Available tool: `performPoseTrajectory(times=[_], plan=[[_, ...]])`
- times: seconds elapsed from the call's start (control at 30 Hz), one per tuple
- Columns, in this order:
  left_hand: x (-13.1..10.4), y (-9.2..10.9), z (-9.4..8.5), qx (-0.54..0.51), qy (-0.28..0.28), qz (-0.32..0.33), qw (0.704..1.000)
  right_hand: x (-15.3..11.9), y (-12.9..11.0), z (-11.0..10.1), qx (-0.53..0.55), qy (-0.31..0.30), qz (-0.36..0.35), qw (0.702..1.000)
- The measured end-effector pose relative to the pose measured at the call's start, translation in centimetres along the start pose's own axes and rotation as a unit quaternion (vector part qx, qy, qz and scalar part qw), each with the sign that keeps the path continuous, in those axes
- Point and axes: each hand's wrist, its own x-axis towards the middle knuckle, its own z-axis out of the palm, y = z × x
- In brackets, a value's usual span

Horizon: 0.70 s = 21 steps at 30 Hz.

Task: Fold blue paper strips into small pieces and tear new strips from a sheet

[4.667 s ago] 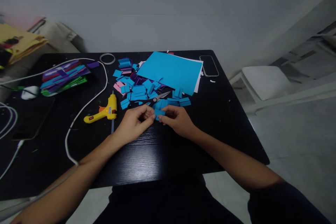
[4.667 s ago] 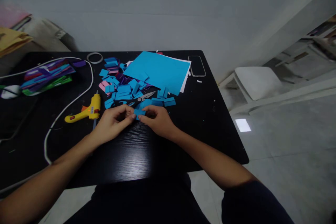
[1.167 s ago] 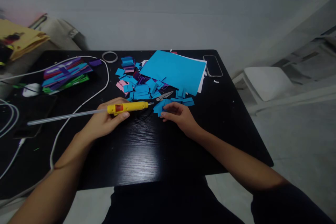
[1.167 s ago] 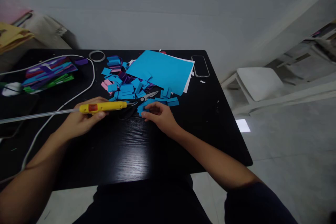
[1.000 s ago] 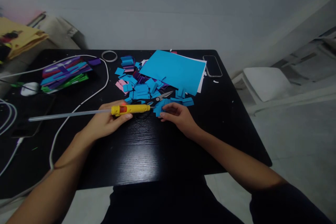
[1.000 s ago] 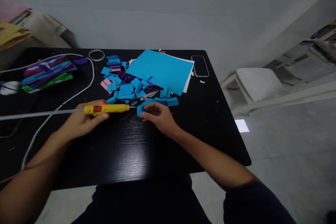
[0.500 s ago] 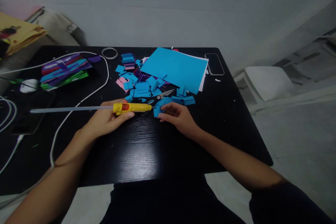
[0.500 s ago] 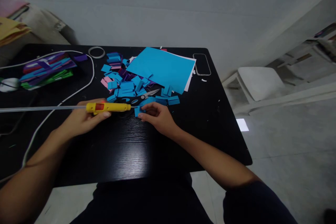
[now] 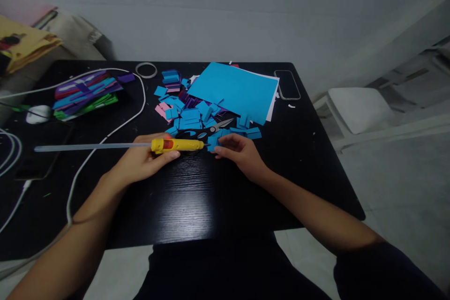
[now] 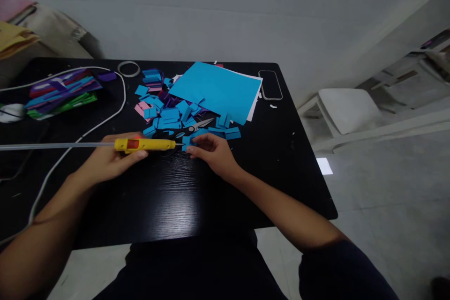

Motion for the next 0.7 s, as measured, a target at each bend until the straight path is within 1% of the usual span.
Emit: performPoseTrajectory(times=[0.17, 0.3, 0.47, 0.6, 0.7], plan=[[0.07, 0.33, -0.12, 0.005, -0.024, 0.001, 1.0, 0.16, 0.09, 0.23, 0.033, 0.016, 0.023, 0.999], [-0.02, 0.03, -0.07, 0.029, -0.016, 0.023, 0.999, 0.07, 0.05, 0.38, 0.038, 0.018, 0.036, 0.998], [0.02, -0.36, 0.1, 0.037, -0.02, 0.028, 0.999, -0.07, -0.18, 0.35, 0.024, 0.018, 0.046, 0.998], [0.07, -0.06, 0.01, 0.029, -0.015, 0.033, 0.999, -0.03, -0.17, 0.27, 0.036, 0.024, 0.052, 0.998], [-0.01, 0.36, -0.18, 0.012, -0.022, 0.024, 0.999, 0.09, -0.05, 0.21, 0.044, 0.025, 0.05, 0.997]])
